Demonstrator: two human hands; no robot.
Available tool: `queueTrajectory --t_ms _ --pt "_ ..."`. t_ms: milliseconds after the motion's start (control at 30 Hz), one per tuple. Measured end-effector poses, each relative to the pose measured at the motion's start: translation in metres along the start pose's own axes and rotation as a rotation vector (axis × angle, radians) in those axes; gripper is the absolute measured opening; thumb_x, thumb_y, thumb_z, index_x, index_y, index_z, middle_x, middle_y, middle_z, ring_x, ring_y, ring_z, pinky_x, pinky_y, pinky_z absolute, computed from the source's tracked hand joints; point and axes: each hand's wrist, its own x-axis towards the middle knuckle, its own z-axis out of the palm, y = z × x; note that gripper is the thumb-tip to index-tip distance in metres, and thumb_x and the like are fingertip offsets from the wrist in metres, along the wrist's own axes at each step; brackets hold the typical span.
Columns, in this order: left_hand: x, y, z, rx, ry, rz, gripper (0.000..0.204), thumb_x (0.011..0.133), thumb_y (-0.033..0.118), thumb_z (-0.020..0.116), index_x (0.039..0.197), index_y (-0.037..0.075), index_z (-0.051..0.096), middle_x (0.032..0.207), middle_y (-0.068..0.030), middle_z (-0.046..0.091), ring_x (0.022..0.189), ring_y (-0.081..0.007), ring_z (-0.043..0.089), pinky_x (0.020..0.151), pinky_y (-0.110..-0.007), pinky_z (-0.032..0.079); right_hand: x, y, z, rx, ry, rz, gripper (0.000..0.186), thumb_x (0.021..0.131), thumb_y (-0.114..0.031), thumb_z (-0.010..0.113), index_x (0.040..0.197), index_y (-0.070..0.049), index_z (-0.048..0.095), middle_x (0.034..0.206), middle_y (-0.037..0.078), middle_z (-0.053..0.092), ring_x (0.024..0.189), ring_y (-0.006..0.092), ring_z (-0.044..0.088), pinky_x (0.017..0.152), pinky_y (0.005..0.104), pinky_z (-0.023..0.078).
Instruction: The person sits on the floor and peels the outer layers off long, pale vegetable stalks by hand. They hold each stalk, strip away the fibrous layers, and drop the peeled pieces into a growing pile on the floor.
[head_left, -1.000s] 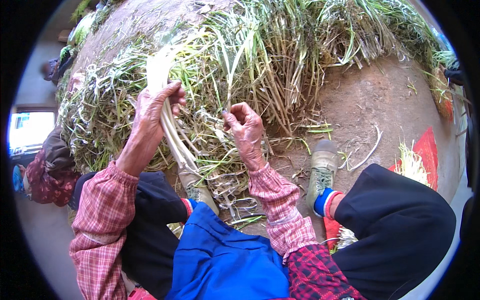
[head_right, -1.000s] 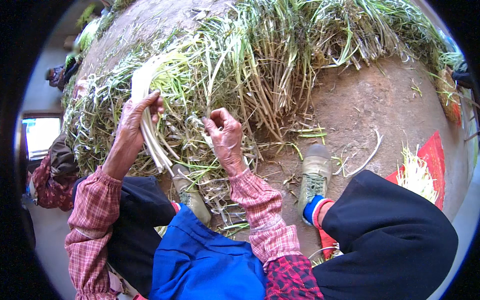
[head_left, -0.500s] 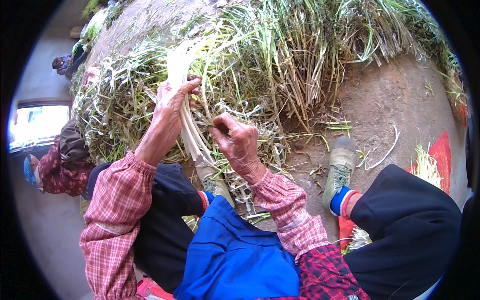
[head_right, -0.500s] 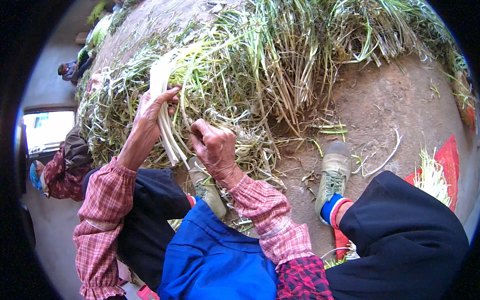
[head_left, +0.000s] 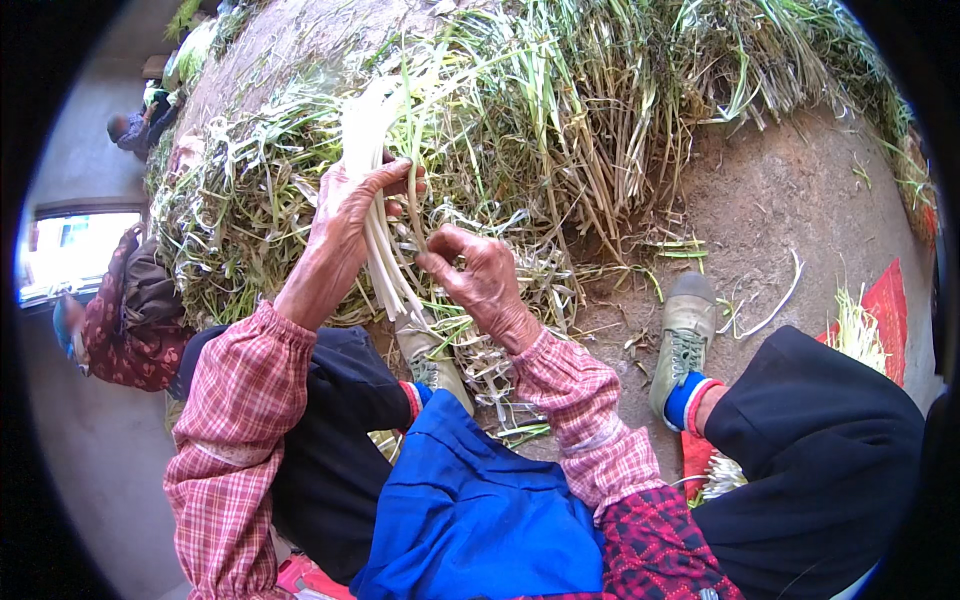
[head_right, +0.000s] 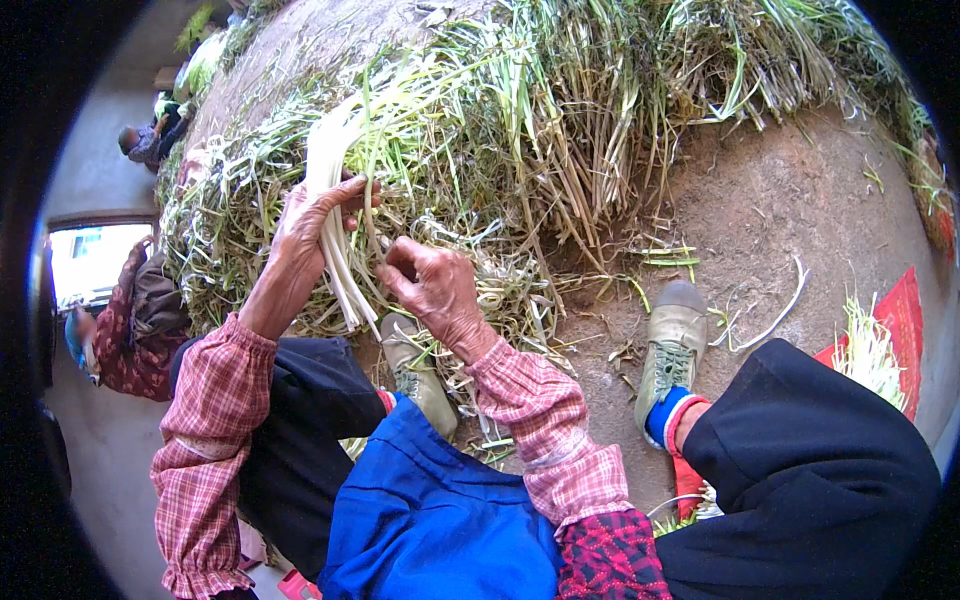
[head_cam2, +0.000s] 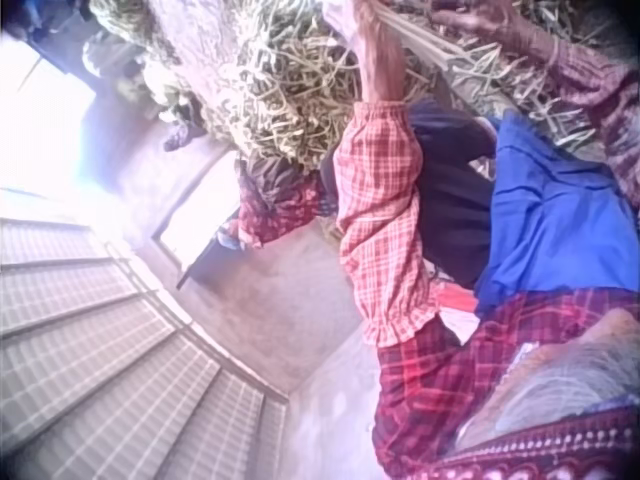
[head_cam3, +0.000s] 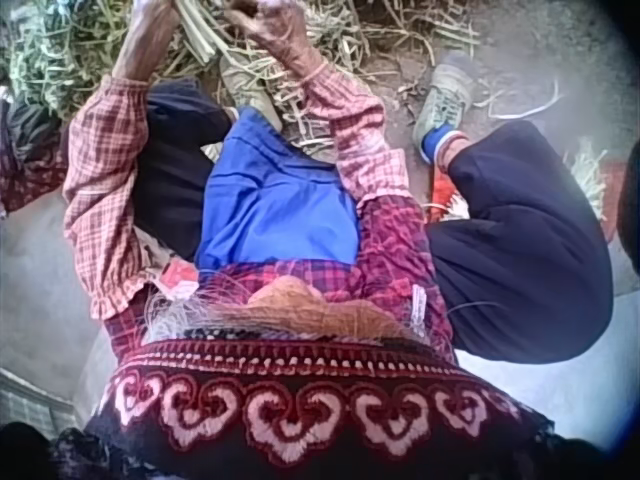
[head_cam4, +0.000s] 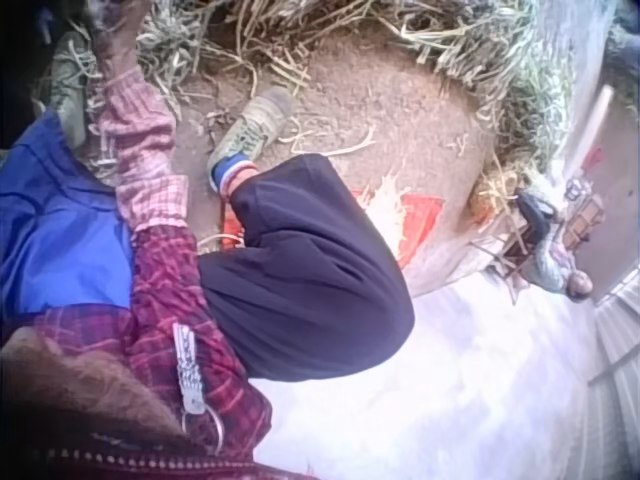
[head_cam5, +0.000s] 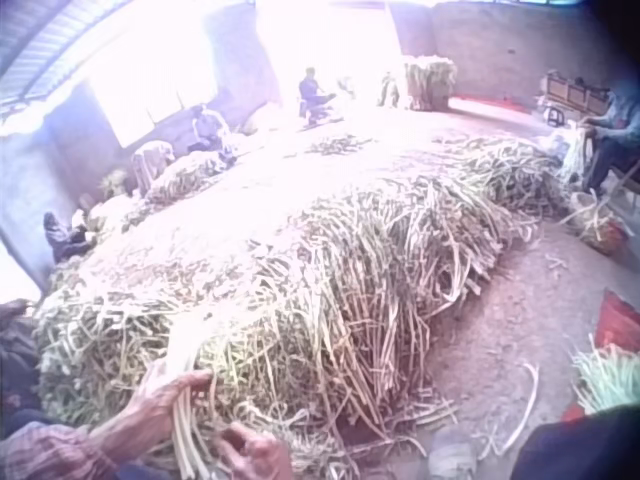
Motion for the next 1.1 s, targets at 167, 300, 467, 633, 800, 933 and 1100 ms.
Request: queueTrajectory --t_ms 167,300,467,633,800,933,1100 --pt "-0.003 -0.004 0.002 0.016 -0.032 0.022 0.021 0.078 0.011 0.069 0.093 0.001 0.058 0.084 -0.0106 0.067 0.073 -0.0140 0.066 0.048 -0.019 0.046 0.023 0.003 -0.006 0.279 0.219 0.073 0.037 0.083 -0.036 0.061 0.086 0.001 0.063 0.078 0.012 0.064 0.071 0.0215 0.062 0.065 0.0332 0.048" --pt "-0.012 -0.005 0.013 0.041 -0.037 0.032 0.022 0.076 0.011 0.070 0.093 0.000 0.060 0.081 -0.0083 0.066 0.071 -0.0140 0.066 0.049 -0.020 0.048 0.049 -0.010 -0.006 0.239 0.271 0.039 0.033 0.085 -0.029 0.061 0.089 0.003 0.063 0.079 0.010 0.065 0.068 0.0176 0.061 0.062 0.0296 0.048" --pt "-0.014 -0.005 0.018 0.032 -0.016 0.003 0.025 0.077 0.011 0.069 0.097 0.000 0.059 0.084 -0.0085 0.066 0.071 -0.0146 0.066 0.048 -0.020 0.048 0.050 -0.008 0.000 0.662 0.325 0.117 0.015 0.084 -0.012 0.062 0.089 0.002 0.066 0.071 0.002 0.064 0.061 0.0050 0.054 0.054 0.0220 0.043" --pt "-0.018 0.000 0.022 -0.037 0.010 -0.033 0.020 0.079 0.011 0.067 0.094 0.000 0.059 0.084 -0.0082 0.066 0.075 -0.0148 0.066 0.054 -0.022 0.050 0.038 -0.012 -0.005 0.850 0.366 0.227 0.015 0.088 -0.014 0.058 0.090 -0.004 0.067 0.077 -0.001 0.066 0.064 0.0039 0.056 0.051 0.0204 0.043" --pt "-0.013 -0.006 0.016 -0.152 -0.026 -0.039 0.017 0.080 0.009 0.065 0.092 0.001 0.057 0.087 -0.0112 0.067 0.078 -0.0166 0.066 0.058 -0.022 0.052 0.031 -0.002 0.000 1.245 0.367 0.254 0.012 0.090 -0.017 0.056 0.090 -0.008 0.064 0.087 0.001 0.067 0.077 0.0073 0.061 0.062 0.0249 0.051" --pt "-0.012 -0.002 0.015 -0.178 -0.006 -0.032 0.018 0.080 0.006 0.063 0.094 0.000 0.054 0.086 -0.0121 0.066 0.079 -0.0192 0.066 0.058 -0.023 0.054 0.023 0.027 0.003 1.518 0.352 0.281 0.012 0.091 -0.017 0.053 0.094 -0.008 0.059 0.093 0.008 0.066 0.088 0.0179 0.063 0.074 0.0319 0.052" --pt "-0.005 0.004 0.006 -0.184 -0.022 -0.023 0.016 0.082 0.006 0.061 0.094 -0.001 0.053 0.085 -0.0144 0.066 0.080 -0.0216 0.067 0.057 -0.023 0.055 0.025 0.042 -0.003 1.494 0.368 0.228 0.018 0.092 -0.020 0.051 0.097 -0.005 0.058 0.094 0.012 0.065 0.088 0.0233 0.065 0.067 0.0314 0.056"
